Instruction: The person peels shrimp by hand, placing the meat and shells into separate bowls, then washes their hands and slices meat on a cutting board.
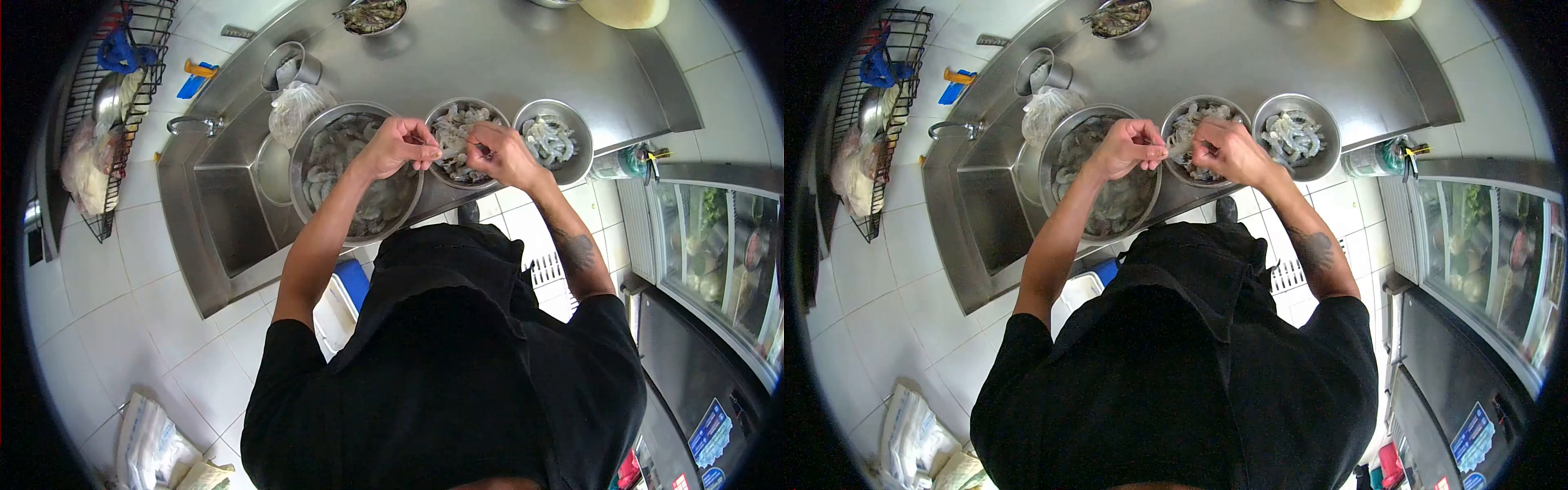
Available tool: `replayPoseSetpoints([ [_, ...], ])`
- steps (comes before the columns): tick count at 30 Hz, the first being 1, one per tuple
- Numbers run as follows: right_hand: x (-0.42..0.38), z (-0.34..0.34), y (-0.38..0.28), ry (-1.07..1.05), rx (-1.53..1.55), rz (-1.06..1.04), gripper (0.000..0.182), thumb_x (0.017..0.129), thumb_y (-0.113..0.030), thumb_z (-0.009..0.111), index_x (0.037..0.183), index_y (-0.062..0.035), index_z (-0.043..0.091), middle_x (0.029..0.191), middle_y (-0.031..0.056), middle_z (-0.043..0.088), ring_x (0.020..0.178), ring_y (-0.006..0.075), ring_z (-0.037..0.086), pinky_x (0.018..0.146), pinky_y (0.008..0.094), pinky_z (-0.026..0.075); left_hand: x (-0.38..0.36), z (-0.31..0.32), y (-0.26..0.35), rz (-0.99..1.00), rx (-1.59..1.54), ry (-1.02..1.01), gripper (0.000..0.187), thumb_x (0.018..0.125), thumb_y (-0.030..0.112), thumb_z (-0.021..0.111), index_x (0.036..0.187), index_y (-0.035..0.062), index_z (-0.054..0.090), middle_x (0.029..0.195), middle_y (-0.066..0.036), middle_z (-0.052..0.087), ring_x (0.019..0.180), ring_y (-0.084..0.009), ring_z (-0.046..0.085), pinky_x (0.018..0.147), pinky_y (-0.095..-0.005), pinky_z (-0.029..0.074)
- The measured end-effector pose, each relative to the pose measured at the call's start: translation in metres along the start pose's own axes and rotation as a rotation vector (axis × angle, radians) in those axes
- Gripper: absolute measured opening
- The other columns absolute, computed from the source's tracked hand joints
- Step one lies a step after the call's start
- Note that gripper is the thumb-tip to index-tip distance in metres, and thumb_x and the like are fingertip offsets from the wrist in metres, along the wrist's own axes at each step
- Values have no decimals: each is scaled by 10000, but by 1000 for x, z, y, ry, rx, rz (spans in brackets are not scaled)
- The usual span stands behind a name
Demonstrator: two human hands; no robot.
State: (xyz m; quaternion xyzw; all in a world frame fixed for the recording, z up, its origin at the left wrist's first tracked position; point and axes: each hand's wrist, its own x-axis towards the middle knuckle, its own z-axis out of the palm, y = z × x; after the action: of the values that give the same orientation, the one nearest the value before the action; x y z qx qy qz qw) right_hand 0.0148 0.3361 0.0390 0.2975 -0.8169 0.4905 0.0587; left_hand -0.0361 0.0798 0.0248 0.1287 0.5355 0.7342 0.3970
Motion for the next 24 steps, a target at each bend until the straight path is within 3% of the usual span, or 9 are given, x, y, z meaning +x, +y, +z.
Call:
replayPoseSetpoints([
  [5, -6, -6, 30, 58, -213, 145, 150, 854, -96, 654, 795, 14, 572, 769, 192, 590, 763, 395, 608, 667, 455, 492, -9, -11, 6, -35, 214, 81, 111, 871, 36, 722, 904, -9, 625, 818, -104, 681, 685, -146, 662, 584, -242, 521],
  [9, -7, 26, 31, 124, -125, 328, 231, 953, -197, 634, 893, 26, 638, 733, 120, 638, 667, 241, 620, 599, 348, 476, 5, 1, -8, 8, 233, 96, 105, 900, 47, 698, 924, 12, 603, 811, -75, 669, 721, -152, 678, 625, -258, 549],
  [11, -4, 37, 26, 43, 502, 552, 255, 966, -215, 626, 862, 16, 644, 692, 32, 610, 603, 125, 562, 541, 286, 432, 12, 8, -16, 61, 316, 99, 99, 926, 50, 672, 927, 19, 578, 817, -64, 665, 755, -164, 690, 658, -273, 568],
  [12, -1, 34, 17, 6, 516, 680, 189, 943, -174, 641, 863, -3, 657, 684, -17, 573, 573, 44, 499, 483, 232, 379, 14, 12, -22, 103, 313, 86, 124, 909, 70, 693, 949, 32, 582, 796, -61, 663, 752, -131, 684, 646, -285, 559],
  [13, -1, 34, 16, 8, 517, 680, 189, 943, -174, 641, 863, -3, 657, 684, -17, 573, 573, 44, 499, 483, 232, 379, 12, 21, -14, 101, 314, 84, 124, 909, 70, 693, 949, 32, 582, 796, -61, 663, 752, -131, 684, 646, -285, 559],
  [15, -1, 34, 15, 43, 699, 789, 119, 919, -117, 629, 878, -8, 656, 677, 0, 583, 523, 48, 487, 441, 217, 355, 7, 37, 0, 44, 983, 123, 204, 876, 47, 711, 1043, 20, 597, 910, -61, 689, 826, -128, 691, 700, -277, 550],
  [16, -1, 32, 13, 45, 702, 790, 119, 919, -117, 629, 878, -8, 656, 677, 0, 583, 523, 48, 487, 441, 217, 355, 7, 38, -6, 281, 1045, 91, 280, 853, 87, 729, 1101, 40, 609, 978, -75, 705, 863, -190, 709, 707, -319, 561],
  [19, -3, 25, 16, 109, 796, 850, 90, 896, -79, 613, 866, -4, 651, 678, 5, 588, 509, 52, 485, 422, 213, 344, 3, 53, 1, 431, 1399, 42, 276, 849, 115, 722, 1101, 54, 628, 1036, -107, 697, 902, -294, 695, 737, -378, 569],
  [24, -6, 12, 19, 149, 966, 814, 96, 873, -52, 635, 793, 1, 643, 656, 6, 576, 493, 56, 469, 400, 207, 327, 10, 61, -7, 571, 1356, 102, 236, 850, 111, 690, 1072, 71, 620, 1015, -124, 684, 874, -338, 672, 725, -410, 560],
])
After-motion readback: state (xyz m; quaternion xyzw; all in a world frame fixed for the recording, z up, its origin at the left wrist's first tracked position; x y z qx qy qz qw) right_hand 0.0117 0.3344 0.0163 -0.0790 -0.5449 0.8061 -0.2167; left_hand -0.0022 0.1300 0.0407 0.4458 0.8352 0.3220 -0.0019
